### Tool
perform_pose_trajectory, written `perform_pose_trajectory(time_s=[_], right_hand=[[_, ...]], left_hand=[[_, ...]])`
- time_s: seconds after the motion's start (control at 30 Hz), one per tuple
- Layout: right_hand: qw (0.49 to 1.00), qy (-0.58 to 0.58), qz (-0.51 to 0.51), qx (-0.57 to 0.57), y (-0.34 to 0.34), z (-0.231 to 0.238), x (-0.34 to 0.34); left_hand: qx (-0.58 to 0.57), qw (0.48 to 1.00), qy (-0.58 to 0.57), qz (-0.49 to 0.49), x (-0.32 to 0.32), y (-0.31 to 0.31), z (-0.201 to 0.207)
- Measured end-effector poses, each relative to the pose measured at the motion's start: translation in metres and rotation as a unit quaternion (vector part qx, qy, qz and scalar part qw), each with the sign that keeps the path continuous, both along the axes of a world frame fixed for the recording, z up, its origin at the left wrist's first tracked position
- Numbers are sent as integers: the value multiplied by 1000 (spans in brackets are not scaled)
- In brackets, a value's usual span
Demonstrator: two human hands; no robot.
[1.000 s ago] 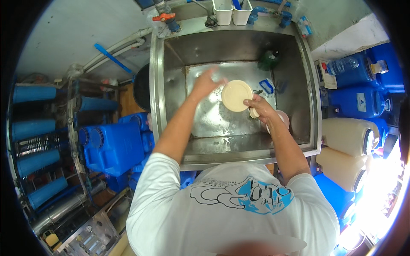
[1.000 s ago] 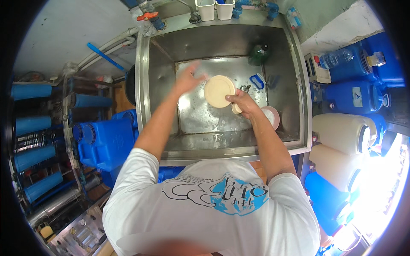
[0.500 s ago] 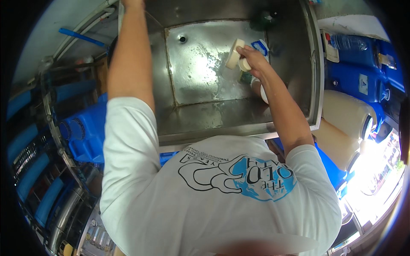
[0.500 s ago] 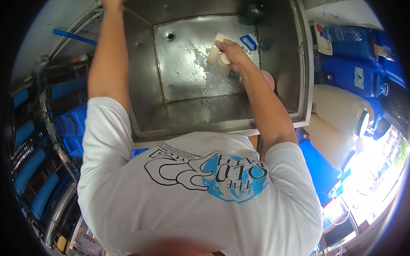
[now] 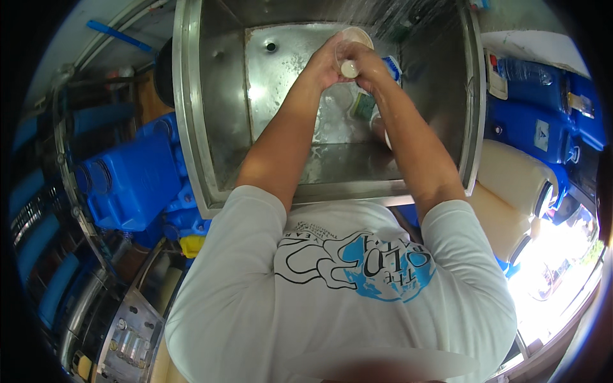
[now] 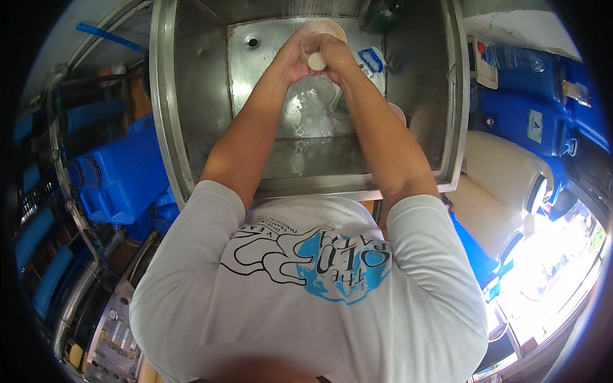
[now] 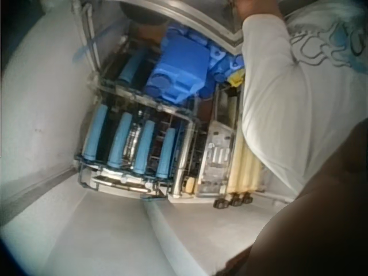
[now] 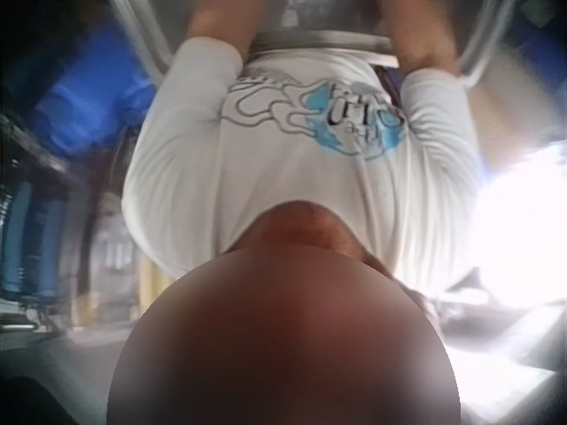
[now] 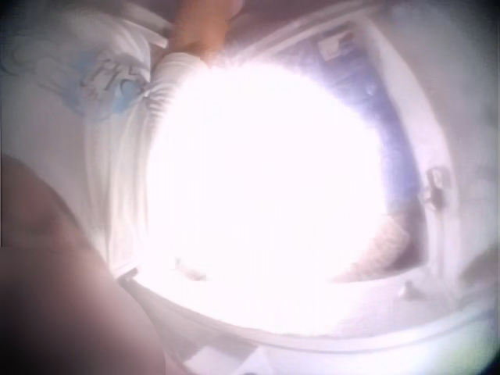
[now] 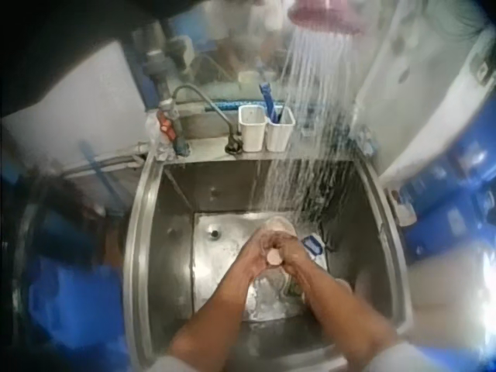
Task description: The person washes a small bowl and a lid in a stainless steel sink using a sponge and running water, then rinses them and places them on a nearby shelf. The person also handles cash and a small device on the counter during the process.
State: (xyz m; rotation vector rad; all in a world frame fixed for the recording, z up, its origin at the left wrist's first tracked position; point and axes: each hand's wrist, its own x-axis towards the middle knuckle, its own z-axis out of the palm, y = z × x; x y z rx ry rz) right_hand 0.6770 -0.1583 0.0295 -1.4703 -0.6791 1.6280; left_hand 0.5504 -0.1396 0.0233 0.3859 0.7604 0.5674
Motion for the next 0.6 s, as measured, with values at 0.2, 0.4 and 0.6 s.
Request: perform_pose_trajectory(time_s=[0.2, 0.4, 0.6], right_hand=[[913, 355, -193, 60, 25, -12, 0], [984, 135, -112, 26, 31, 35, -29], [906, 372, -198, 18, 34, 11, 7]], left_hand=[[131, 976, 109, 133, 27, 7, 17], [342, 846, 385, 140, 10, 21, 24], [516, 767, 381, 28, 15, 6, 37]])
